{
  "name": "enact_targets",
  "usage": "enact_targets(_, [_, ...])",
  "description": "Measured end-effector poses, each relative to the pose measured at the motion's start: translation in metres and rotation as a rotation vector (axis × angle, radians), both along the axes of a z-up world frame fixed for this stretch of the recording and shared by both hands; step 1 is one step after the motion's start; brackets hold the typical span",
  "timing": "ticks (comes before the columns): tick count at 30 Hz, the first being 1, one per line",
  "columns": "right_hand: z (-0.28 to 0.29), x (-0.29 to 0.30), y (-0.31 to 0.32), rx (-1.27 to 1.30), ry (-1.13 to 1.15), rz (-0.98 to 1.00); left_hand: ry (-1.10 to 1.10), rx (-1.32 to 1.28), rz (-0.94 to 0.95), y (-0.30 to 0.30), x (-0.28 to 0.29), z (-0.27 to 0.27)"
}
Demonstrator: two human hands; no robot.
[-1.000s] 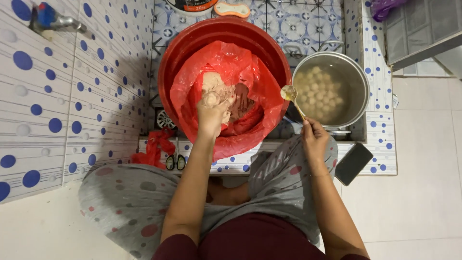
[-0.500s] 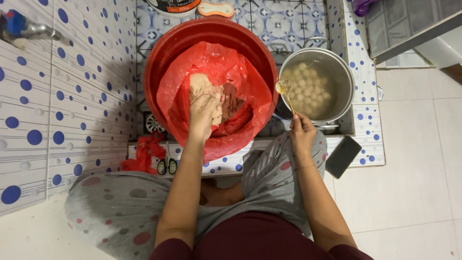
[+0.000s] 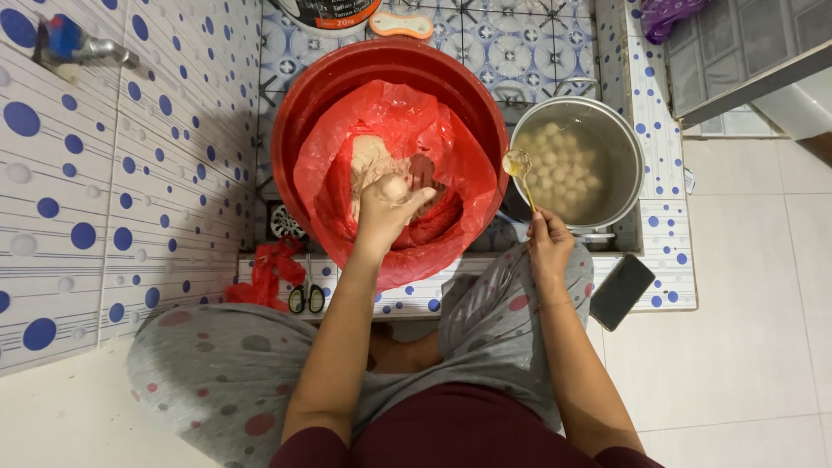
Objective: Forming meatballs by hand and dropping them into a pot of water using a spoon
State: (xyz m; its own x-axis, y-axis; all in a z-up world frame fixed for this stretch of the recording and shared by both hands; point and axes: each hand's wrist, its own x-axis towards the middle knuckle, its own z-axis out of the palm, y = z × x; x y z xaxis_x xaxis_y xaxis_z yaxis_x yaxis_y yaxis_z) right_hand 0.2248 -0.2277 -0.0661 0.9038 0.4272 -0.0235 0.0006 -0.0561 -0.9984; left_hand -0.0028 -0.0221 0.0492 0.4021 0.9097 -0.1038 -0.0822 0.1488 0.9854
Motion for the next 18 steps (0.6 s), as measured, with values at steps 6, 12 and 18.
enact_targets(6, [0.0, 0.0, 0.0, 0.001, -0.01, 0.012, -0.136, 0.05, -0.135, 0.001, -0.003, -0.009])
enact_targets(12, [-0.005, 0.003, -0.003, 0.016, -0.02, 0.031, -0.13, -0.074, -0.091, -0.012, 0.001, 0.018])
enact_targets(18, [-0.004, 0.003, -0.002, -0.002, -0.014, 0.028, 0.02, 0.031, -0.047, -0.007, 0.006, -0.015])
